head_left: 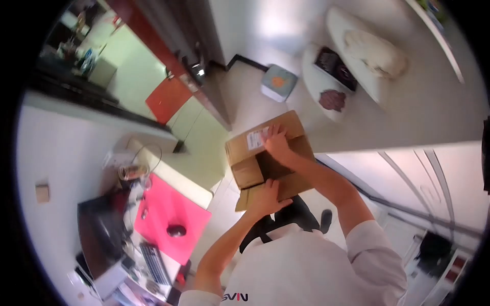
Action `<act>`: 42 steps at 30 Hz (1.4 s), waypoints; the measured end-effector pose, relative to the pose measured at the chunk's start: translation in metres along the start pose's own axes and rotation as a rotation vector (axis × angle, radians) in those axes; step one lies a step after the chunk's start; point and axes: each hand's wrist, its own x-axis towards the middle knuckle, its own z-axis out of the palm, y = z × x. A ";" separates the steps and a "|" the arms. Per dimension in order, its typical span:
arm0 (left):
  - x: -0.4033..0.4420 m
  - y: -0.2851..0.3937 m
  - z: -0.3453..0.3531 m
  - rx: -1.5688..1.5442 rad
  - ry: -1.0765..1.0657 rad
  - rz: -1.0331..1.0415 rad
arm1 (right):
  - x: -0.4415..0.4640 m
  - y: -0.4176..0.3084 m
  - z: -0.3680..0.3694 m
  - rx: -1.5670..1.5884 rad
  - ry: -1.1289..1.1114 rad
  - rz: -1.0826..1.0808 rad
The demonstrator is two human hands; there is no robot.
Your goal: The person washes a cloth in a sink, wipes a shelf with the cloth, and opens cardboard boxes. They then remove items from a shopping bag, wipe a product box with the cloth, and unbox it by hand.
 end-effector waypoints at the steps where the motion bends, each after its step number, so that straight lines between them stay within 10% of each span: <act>1: -0.005 0.025 -0.042 -0.203 -0.233 -0.102 | -0.016 -0.010 -0.008 -0.037 -0.135 0.045; 4: -0.016 0.013 -0.033 -0.621 -0.218 -0.304 | -0.065 -0.023 -0.030 -0.086 -0.208 0.137; 8: -0.020 -0.021 -0.035 0.299 0.239 -0.084 | -0.136 -0.020 -0.066 0.006 -0.241 0.401; 12: 0.000 -0.108 0.014 -0.065 0.014 -0.249 | -0.212 -0.035 -0.085 0.019 -0.179 0.756; 18: -0.032 -0.052 -0.007 0.283 -0.346 -0.097 | -0.251 -0.108 -0.173 -0.018 -0.237 1.299; 26: -0.067 0.037 -0.164 0.504 -0.102 0.302 | -0.186 -0.146 -0.336 -0.032 -0.487 1.643; 36: -0.057 0.218 0.075 0.604 -0.166 0.872 | -0.490 -0.106 -0.348 0.258 -0.552 1.780; 42: -0.114 0.352 0.164 0.433 -0.484 0.783 | -0.592 -0.131 -0.323 0.003 -0.493 2.082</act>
